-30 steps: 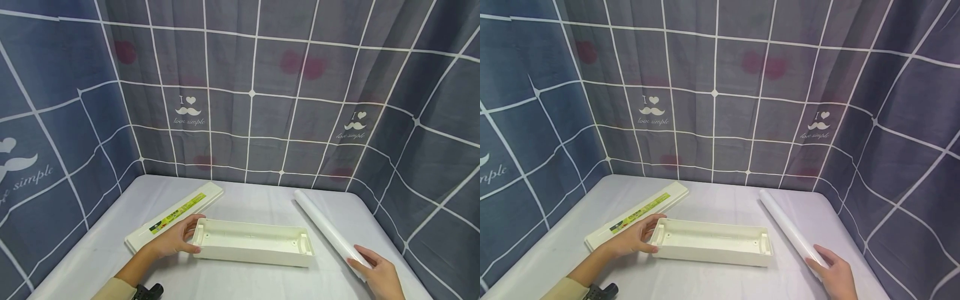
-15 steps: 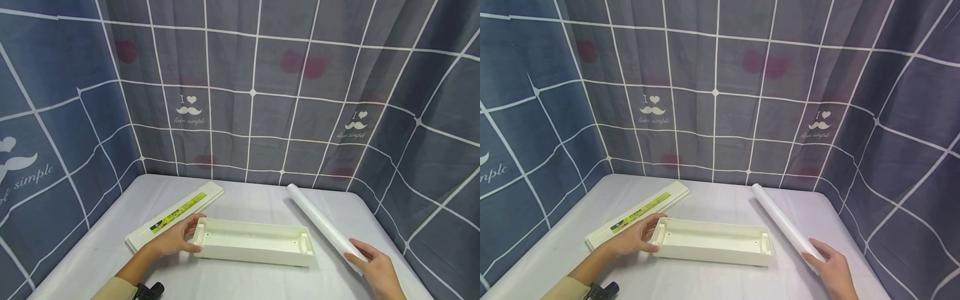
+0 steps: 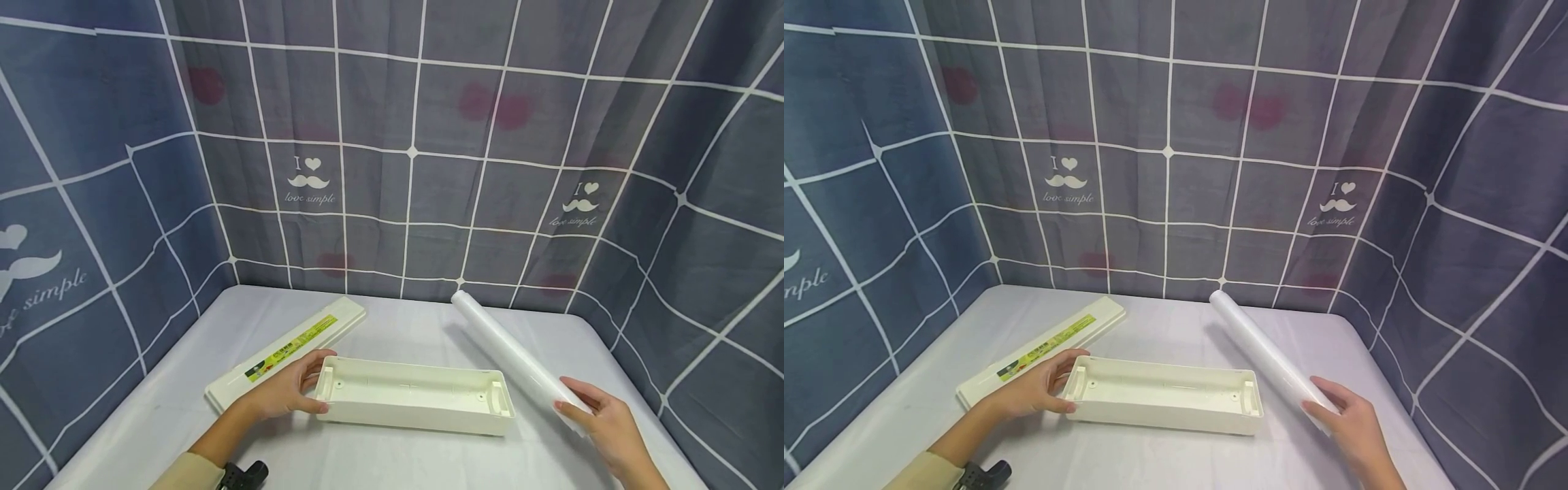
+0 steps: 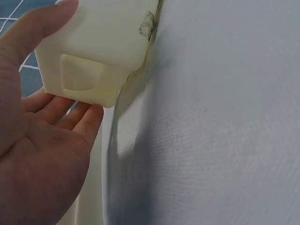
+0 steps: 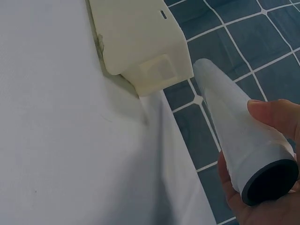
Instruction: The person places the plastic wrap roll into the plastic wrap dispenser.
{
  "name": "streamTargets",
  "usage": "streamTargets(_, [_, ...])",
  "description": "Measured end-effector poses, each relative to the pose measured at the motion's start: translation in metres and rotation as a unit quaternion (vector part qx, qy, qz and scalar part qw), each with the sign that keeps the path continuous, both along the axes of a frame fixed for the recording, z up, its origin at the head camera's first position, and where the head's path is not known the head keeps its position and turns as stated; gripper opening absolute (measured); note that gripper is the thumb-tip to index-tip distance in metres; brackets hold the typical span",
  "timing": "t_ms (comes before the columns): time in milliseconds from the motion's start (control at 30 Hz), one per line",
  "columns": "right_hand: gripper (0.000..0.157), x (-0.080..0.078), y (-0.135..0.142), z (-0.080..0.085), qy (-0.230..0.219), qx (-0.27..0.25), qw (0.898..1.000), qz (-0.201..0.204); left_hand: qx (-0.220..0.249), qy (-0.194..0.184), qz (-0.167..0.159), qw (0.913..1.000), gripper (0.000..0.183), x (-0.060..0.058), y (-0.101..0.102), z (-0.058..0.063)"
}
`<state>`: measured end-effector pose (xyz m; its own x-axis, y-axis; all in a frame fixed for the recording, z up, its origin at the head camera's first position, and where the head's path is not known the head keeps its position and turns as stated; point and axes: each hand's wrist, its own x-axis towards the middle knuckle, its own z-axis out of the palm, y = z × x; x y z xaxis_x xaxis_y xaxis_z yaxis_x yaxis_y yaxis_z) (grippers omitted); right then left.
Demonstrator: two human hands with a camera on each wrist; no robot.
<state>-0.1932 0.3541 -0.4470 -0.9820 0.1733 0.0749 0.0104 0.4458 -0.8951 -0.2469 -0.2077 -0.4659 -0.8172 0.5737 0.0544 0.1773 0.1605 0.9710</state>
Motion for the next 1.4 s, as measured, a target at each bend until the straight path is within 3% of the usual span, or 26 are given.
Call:
streamTargets(400, [0.055, -0.008, -0.010, 0.016, 0.017, -0.095, 0.993, 0.067, 0.007, 0.002, -0.007, 0.9999, 0.099, -0.003, -0.002, -0.004])
streamTargets(967, [0.056, -0.023, -0.020, 0.025, 0.031, -0.031, 0.990, 0.133, 0.006, 0.010, -0.008, 0.9999, 0.094, -0.002, -0.002, -0.004])
streamTargets(1400, [0.053, -0.036, -0.029, 0.030, 0.044, -0.032, 0.973, 0.225, 0.001, 0.005, 0.000, 1.0000, 0.099, -0.003, -0.001, -0.003])
